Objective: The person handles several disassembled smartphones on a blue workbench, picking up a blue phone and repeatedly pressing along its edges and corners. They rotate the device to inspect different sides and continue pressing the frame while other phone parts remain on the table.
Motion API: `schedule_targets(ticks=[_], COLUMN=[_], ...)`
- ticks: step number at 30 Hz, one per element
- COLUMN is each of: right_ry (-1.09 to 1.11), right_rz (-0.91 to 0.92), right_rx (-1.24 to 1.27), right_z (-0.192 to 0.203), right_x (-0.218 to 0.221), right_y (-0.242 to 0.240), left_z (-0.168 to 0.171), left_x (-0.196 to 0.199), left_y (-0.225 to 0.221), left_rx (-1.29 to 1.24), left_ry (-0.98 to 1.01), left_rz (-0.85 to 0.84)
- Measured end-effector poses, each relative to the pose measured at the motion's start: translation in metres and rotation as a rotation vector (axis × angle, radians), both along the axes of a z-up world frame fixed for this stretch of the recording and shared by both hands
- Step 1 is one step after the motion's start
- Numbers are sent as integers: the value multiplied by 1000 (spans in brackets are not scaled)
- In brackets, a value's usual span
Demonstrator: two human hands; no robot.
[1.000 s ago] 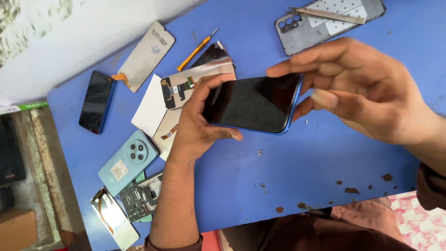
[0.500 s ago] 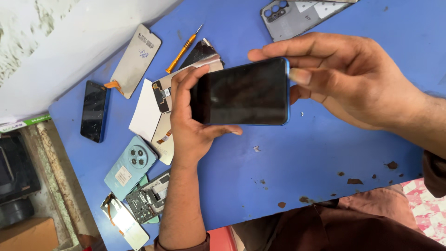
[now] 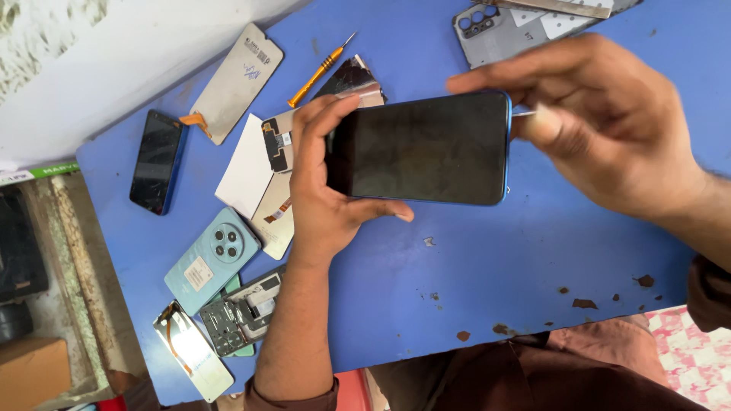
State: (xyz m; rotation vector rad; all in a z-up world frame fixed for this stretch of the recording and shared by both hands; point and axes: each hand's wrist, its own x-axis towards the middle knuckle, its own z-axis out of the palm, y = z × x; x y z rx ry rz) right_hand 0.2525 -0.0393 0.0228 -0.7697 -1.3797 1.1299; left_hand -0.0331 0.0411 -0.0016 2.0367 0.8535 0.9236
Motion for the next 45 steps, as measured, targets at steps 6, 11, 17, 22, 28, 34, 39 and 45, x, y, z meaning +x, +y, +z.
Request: schedule_targets(ticks=[6, 11, 17, 22, 28, 34, 39, 45], right_ry=[-427, -551, -652, -720, -774, -869, -865, -831], right_rz=[-223, -216, -246, -278, -312, -452, -369, -294], right_rx=[593, 771, 762, 707, 686, 697, 640, 794], right_z=[-5, -8, -8, -2, 1, -9, -19, -28], right_x=[8, 12, 17, 15, 15, 15, 11, -9], right_y=[5, -1, -6, -9, -14, -20, -19, -15], left_z=[-4, -1, 3, 3, 5, 12, 16, 23], left_x=[-4, -8, -6, -6, -2, 2, 4, 4], left_y=[2, 2, 0, -1, -6, -8, -14, -21], left_rx=[-245, -261, -307, -334, -388, -343, -141, -55], left_ry=[-128, -99, -60, -77, -100, 1, 150, 187], left_rz=[-159, -215, -255, -317, -334, -408, -478, -496])
